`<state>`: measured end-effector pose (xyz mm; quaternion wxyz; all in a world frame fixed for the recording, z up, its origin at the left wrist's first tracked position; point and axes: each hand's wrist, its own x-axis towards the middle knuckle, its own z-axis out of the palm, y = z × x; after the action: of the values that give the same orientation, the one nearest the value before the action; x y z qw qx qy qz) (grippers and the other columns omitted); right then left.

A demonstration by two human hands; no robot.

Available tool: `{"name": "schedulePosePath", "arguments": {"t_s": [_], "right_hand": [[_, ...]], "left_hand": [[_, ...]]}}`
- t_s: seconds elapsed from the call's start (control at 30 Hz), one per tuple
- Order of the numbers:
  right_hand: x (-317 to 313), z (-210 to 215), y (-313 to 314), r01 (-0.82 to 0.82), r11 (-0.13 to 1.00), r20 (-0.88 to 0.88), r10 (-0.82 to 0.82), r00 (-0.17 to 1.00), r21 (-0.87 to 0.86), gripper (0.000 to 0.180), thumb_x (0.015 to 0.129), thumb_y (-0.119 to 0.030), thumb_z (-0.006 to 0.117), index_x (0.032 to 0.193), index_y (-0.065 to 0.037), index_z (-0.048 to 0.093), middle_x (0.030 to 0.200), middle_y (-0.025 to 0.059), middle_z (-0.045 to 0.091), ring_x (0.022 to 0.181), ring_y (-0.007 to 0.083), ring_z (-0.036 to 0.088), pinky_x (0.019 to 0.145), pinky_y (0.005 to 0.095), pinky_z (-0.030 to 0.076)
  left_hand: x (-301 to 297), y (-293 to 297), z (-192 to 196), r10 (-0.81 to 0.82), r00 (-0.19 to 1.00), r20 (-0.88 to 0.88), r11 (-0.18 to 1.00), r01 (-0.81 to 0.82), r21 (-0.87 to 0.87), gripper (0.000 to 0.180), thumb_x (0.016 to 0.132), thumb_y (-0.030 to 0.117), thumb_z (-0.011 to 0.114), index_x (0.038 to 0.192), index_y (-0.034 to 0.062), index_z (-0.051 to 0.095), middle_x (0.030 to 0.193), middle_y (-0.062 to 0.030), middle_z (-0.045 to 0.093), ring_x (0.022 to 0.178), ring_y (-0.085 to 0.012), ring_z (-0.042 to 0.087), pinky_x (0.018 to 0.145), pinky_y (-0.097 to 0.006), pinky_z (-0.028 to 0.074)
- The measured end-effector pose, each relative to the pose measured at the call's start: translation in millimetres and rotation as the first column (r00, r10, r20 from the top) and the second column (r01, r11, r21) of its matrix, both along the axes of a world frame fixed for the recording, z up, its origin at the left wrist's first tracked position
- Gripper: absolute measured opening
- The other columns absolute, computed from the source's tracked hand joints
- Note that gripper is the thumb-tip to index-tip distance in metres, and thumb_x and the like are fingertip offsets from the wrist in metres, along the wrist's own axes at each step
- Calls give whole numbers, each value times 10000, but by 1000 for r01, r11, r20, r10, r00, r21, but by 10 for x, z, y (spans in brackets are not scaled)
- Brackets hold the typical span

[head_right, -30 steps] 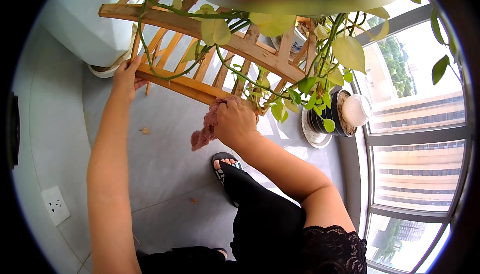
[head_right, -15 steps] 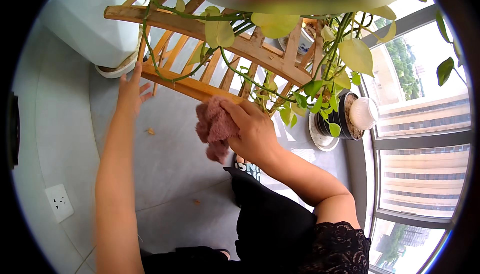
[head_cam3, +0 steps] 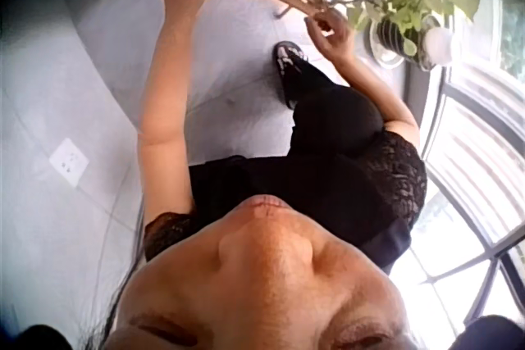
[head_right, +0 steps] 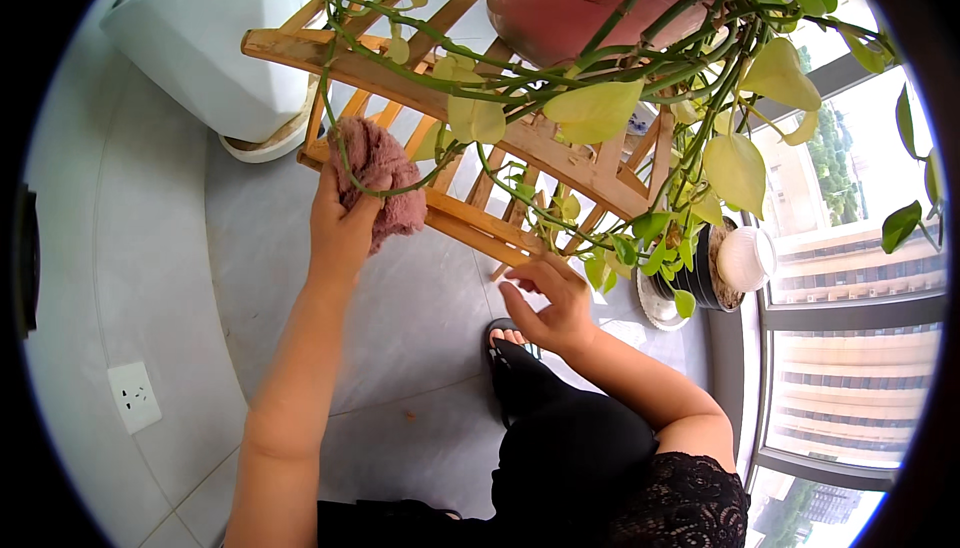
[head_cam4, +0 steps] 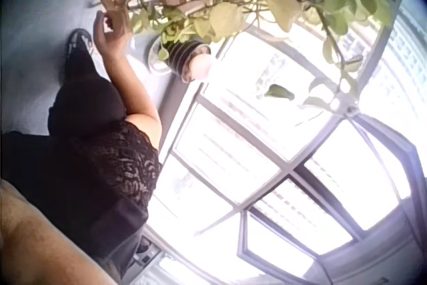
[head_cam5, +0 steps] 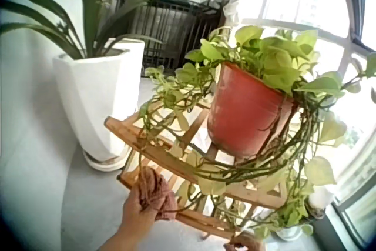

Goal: The person tends to a potted plant on a wooden stand, pruning vines and removing leaves by hand. They then use a pink cloth to wipe the tiled floor and the wooden stand.

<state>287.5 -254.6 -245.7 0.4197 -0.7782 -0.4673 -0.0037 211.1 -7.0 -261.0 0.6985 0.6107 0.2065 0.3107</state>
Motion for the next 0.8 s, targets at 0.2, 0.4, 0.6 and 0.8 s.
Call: {"name": "schedulePosePath", "arguments": {"t_s": [0.2, 0.4, 0.6, 0.8], "right_hand": [[404, -210, -656, 516, 846, -16, -522, 853, -132, 316, 781, -253, 766, 748, -34, 540, 642, -6, 533, 534, 87, 460, 451, 245, 365], [574, -305, -635, 439, 898, -155, -435, 887, -7, 261, 840, -87, 671, 1021, -10, 500, 783, 21, 558, 558, 62, 518, 426, 195, 419], [583, -72, -548, 529, 832, -553, -524, 648, -168, 179, 862, -93, 612, 1016, -2, 593, 870, 49, 634, 799, 129, 593, 724, 279, 464], [479, -40, -725, 494, 819, -802, -72, 593, 292, 224, 893, -36, 486, 1096, 40, 544, 1014, 140, 623, 927, 232, 619, 823, 339, 495]], "left_hand": [[424, 0, 44, 93, 995, -42, 813, -51, 580, 462, 823, 208, 679, 1194, 26, 471, 1101, -150, 558, 1016, -312, 561, 864, -401, 456], [657, -226, 30, 118, 977, -175, 731, 34, 682, 492, 789, 313, 706, 1231, 170, 543, 1219, -149, 487, 1104, -319, 527, 883, -423, 470], [705, -207, -17, 97, 973, -208, 703, 81, 707, 461, 780, 314, 708, 1182, 134, 573, 1213, -157, 493, 1114, -322, 525, 888, -421, 471], [655, -59, -70, 134, 979, -152, 673, 22, 739, 442, 794, 350, 705, 1169, 148, 587, 1187, -170, 507, 1046, -332, 566, 860, -417, 485]]}}
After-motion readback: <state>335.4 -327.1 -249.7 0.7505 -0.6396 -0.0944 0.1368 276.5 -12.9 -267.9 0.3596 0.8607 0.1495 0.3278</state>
